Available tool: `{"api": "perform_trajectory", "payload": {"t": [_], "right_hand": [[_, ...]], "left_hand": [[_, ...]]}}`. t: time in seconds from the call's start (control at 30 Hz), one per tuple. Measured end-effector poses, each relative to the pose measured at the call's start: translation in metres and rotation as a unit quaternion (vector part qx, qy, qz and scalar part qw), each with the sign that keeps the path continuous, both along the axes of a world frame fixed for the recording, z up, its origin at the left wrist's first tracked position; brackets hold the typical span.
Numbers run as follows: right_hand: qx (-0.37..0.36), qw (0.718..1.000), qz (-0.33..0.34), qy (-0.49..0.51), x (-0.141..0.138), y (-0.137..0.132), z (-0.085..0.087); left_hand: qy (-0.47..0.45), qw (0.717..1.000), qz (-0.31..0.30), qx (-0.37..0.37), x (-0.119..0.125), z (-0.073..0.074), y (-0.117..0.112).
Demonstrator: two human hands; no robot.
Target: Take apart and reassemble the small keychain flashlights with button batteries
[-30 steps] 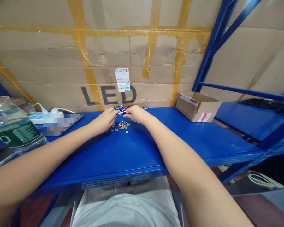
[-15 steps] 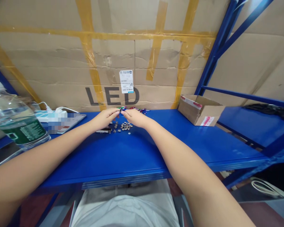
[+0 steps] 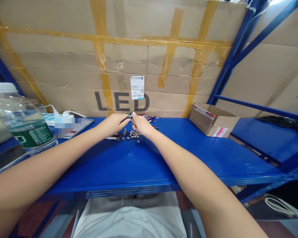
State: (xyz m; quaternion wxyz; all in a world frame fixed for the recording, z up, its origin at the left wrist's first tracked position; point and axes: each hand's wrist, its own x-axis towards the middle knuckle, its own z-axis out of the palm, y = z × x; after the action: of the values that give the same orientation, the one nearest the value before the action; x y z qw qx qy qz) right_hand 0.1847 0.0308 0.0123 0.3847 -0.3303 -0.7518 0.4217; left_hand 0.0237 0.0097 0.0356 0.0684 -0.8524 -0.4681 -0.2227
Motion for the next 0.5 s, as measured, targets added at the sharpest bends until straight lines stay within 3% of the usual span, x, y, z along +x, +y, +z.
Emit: {"api": "perform_trajectory", "payload": {"t": [0.23,0.5], "right_hand": [[0.000,0.998,-0.055,0.016,-0.008,-0.003,-0.005],[0.073,0.989,-0.126,-0.028,-0.007,0.003,-0.005]], "left_hand": [[0.117,0.990,0.075,0.031,0.002,0.006,-0.009],[0.030,0.999,0.027,0.015,0.002,0.007,-0.011]]}}
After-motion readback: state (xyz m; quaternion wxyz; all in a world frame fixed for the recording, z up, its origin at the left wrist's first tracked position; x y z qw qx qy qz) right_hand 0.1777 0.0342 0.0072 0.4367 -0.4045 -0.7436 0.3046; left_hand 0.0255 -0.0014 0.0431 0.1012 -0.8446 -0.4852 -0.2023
